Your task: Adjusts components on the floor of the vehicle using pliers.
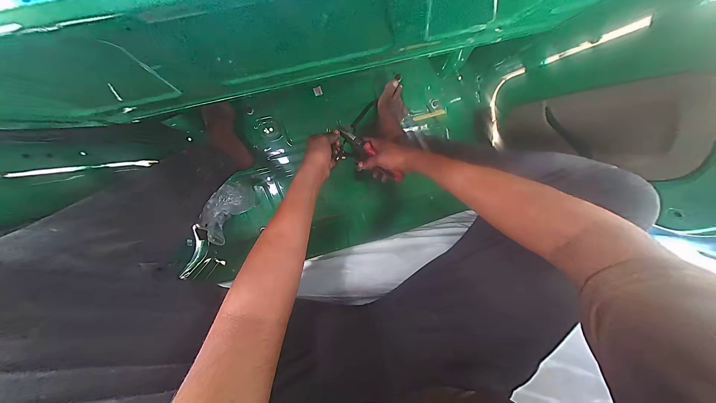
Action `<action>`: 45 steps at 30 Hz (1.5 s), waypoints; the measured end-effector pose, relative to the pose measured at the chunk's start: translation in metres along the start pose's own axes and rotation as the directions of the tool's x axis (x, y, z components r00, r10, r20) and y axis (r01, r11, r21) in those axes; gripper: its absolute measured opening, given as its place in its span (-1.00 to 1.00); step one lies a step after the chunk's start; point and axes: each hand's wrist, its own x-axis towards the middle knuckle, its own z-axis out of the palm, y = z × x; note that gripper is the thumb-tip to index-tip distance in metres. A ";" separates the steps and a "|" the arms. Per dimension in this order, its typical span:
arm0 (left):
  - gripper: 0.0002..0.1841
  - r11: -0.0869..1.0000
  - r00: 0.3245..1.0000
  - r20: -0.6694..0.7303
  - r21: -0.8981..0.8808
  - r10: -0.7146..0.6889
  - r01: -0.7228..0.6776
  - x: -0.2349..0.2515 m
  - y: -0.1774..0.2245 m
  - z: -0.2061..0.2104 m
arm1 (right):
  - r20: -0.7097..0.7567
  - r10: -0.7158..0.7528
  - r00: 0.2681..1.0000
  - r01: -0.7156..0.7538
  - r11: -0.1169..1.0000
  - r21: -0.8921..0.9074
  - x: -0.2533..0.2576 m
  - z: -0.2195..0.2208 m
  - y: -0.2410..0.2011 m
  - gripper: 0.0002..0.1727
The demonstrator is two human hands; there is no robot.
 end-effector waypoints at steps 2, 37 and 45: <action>-0.82 0.999 0.999 0.007 0.042 0.035 -0.035 0.002 -0.001 -0.002 | -0.012 -0.023 1.000 0.023 0.999 -0.023 0.000 0.004 0.002 -0.07; -0.59 0.529 0.881 0.167 0.745 0.442 -0.406 -0.006 0.005 -0.010 | -0.019 0.137 0.990 -0.137 0.990 0.017 -0.001 0.015 0.004 -0.37; -0.68 0.803 0.918 0.124 0.451 0.377 -0.390 0.000 -0.004 -0.008 | -0.031 0.054 0.998 -0.055 0.998 -0.016 -0.010 0.016 -0.006 -0.40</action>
